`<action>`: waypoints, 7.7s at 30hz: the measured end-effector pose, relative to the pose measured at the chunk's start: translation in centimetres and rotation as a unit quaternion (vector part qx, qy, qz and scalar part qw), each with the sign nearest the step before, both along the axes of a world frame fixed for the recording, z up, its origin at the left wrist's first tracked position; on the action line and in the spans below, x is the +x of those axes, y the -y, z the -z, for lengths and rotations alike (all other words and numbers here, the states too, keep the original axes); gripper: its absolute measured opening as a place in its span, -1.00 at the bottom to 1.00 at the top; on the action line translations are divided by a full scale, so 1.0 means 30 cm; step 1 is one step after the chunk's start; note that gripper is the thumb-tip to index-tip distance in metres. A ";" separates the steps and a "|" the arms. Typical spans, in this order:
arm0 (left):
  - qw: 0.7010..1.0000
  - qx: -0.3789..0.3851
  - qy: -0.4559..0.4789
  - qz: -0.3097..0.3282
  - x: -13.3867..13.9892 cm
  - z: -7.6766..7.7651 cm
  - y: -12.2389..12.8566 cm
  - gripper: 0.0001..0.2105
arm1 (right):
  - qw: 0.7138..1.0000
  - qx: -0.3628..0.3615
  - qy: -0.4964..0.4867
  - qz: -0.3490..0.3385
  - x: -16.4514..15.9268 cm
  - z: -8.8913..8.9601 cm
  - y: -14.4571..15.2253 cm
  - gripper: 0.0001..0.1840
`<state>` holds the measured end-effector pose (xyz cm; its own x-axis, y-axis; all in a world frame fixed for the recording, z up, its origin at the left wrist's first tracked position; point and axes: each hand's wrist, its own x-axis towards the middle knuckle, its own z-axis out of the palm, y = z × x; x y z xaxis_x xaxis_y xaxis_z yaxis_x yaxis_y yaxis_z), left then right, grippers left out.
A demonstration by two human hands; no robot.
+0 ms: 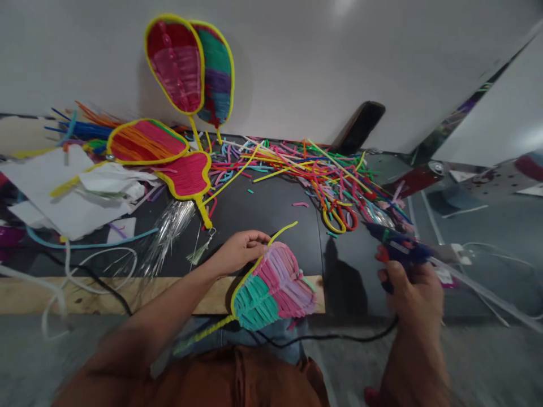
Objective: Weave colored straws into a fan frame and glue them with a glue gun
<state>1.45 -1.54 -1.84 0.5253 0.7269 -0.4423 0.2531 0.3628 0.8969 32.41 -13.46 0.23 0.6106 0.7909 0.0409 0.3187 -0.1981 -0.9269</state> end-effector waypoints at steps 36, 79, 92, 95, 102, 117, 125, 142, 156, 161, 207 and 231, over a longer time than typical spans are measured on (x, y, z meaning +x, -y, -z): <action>0.998 -0.057 0.037 0.006 -0.003 -0.002 0.007 -0.63 | 0.921 -0.106 -0.169 -0.335 -0.231 0.019 -0.064 -0.69; 0.997 -0.026 0.078 0.014 -0.004 0.019 0.015 -0.67 | 0.845 0.022 0.519 -0.127 0.062 0.027 -0.108 -0.55; 0.996 -0.012 0.085 0.020 -0.002 0.002 0.019 -0.68 | 0.793 0.026 0.219 -0.569 -0.337 -0.005 -0.391 -0.80; 0.996 -0.010 0.081 0.027 -0.001 -0.006 0.024 -0.65 | 0.809 0.023 0.215 -0.546 -0.336 -0.027 -0.382 -0.83; 0.997 0.004 0.070 0.026 0.003 -0.013 0.027 -0.63 | 0.825 0.029 0.237 -0.512 -0.336 -0.023 -0.345 -0.87; 0.996 -0.024 0.079 0.023 -0.002 -0.008 0.031 -0.60 | 0.813 -0.015 0.256 -0.523 -0.348 -0.026 -0.361 -0.85; 0.996 -0.010 0.086 0.001 0.005 -0.008 0.028 -0.67 | 0.812 0.000 0.225 -0.538 -0.312 -0.011 -0.346 -0.78; 0.987 -0.087 0.137 0.004 -0.023 -0.027 0.014 -0.61 | 0.879 0.002 0.155 -0.452 -0.318 0.019 -0.235 -0.75; 0.990 -0.061 0.126 0.000 -0.021 -0.051 0.033 -0.63 | 0.887 0.047 0.207 -0.411 -0.361 0.012 -0.217 -0.74; 0.973 0.216 -0.062 0.052 -0.020 -0.076 0.083 -0.52 | 0.890 0.069 0.239 -0.383 -0.373 0.022 -0.217 -0.74; 0.793 0.514 -0.326 -0.018 -0.188 0.017 0.101 -0.67 | 0.952 0.063 0.122 -0.273 -0.421 0.071 -0.138 -0.71; 0.926 0.353 -0.130 -0.014 -0.043 -0.118 0.079 -0.65 | 0.938 0.067 0.138 -0.311 -0.451 0.065 -0.148 -0.73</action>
<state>0.17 -3.92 1.70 0.4443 0.8950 0.0391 0.4934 -0.2809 0.8232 18.88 -9.02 -1.72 -0.0146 0.9673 0.2532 0.5654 0.2169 -0.7958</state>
